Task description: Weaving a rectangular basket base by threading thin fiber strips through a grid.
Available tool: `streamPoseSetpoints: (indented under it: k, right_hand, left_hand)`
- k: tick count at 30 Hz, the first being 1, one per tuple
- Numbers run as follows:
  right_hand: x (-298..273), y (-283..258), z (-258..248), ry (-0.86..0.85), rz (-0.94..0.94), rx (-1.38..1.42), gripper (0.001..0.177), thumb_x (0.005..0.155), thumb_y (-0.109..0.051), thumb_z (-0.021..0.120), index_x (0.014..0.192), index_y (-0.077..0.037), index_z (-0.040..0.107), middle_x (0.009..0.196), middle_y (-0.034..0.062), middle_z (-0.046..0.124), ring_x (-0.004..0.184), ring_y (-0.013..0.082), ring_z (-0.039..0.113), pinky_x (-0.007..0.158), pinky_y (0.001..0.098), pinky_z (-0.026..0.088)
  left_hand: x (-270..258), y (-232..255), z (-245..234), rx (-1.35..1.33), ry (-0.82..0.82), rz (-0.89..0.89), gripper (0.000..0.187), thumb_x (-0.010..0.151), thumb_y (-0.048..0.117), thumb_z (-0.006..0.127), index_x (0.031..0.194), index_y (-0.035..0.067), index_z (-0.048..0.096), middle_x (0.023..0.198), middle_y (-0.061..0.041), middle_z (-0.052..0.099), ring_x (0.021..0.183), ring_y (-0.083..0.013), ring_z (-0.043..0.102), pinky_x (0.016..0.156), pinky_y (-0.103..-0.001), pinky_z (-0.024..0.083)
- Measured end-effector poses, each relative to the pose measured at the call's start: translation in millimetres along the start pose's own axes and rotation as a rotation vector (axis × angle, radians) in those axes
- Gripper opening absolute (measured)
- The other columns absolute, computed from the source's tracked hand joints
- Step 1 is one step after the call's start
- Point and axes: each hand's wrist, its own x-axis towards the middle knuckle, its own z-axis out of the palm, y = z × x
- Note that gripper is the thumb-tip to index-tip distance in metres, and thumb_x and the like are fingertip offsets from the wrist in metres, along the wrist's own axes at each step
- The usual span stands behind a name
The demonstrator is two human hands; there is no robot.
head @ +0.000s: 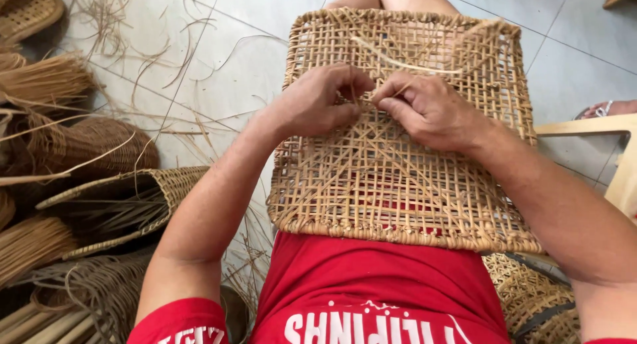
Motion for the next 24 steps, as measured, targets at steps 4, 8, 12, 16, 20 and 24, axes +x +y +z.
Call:
streamPoseSetpoints:
  k: [4, 8, 12, 16, 20, 24]
  right_hand:
    - [8, -6, -2, -0.001, 0.006, -0.016, 0.01, 0.104, -0.01, 0.062, 0.109, -0.006, 0.07, 0.092, 0.0169, 0.072, 0.094, 0.0334, 0.072, 0.085, 0.0463, 0.055]
    - [-4, -12, -10, -0.004, -0.024, 0.066, 0.017, 0.108, -0.013, 0.055, 0.113, -0.006, 0.068, 0.1, 0.0176, 0.071, 0.101, 0.0345, 0.072, 0.093, 0.0463, 0.054]
    - [-15, -24, -28, -0.081, -0.038, 0.037, 0.034, 0.103, -0.007, 0.065, 0.136, -0.003, 0.057, 0.112, 0.0273, 0.07, 0.105, 0.0426, 0.073, 0.099, 0.0564, 0.056]
    - [-62, -8, -82, -0.05, 0.266, 0.045, 0.038, 0.1, -0.005, 0.059, 0.138, -0.004, 0.06, 0.123, 0.0217, 0.07, 0.116, 0.0379, 0.069, 0.105, 0.0513, 0.053]
    - [-188, 145, -140, 0.622, 0.287, -0.176, 0.027, 0.109, -0.005, 0.061, 0.136, 0.0, 0.064, 0.116, 0.0112, 0.061, 0.098, 0.0197, 0.056, 0.083, 0.0309, 0.047]
    - [-350, 252, -147, 0.876, 0.978, -0.65, 0.064, 0.098, -0.037, 0.084, 0.146, -0.003, 0.061, 0.13, 0.0225, 0.058, 0.112, 0.0385, 0.062, 0.088, 0.0481, 0.049]
  left_hand:
    - [-1, -14, 9, 0.096, 0.05, 0.067, 0.024, 0.086, 0.019, 0.076, 0.105, 0.006, 0.071, 0.097, -0.022, 0.065, 0.091, -0.0462, 0.069, 0.08, -0.056, 0.056]
    - [7, -16, 27, 0.187, 0.068, 0.035, 0.027, 0.086, 0.031, 0.08, 0.104, 0.012, 0.078, 0.105, -0.02, 0.065, 0.098, -0.0448, 0.069, 0.082, -0.052, 0.057]
    - [2, -24, 37, 0.261, 0.199, -0.062, 0.025, 0.088, 0.037, 0.086, 0.105, 0.02, 0.082, 0.108, -0.012, 0.069, 0.103, -0.0346, 0.069, 0.083, -0.044, 0.057]
    - [5, -9, 39, 0.233, 0.204, -0.095, 0.017, 0.091, 0.036, 0.084, 0.1, 0.021, 0.082, 0.101, -0.009, 0.068, 0.102, -0.0318, 0.068, 0.085, -0.04, 0.055]
    - [7, 6, 39, 0.306, 0.211, -0.145, 0.019, 0.091, 0.031, 0.081, 0.099, 0.014, 0.083, 0.1, -0.008, 0.072, 0.096, -0.0247, 0.064, 0.086, -0.045, 0.048]
    - [-1, 4, 28, 0.297, 0.129, -0.023, 0.025, 0.091, 0.029, 0.079, 0.105, 0.009, 0.079, 0.097, -0.01, 0.064, 0.098, -0.0303, 0.062, 0.088, -0.045, 0.049]
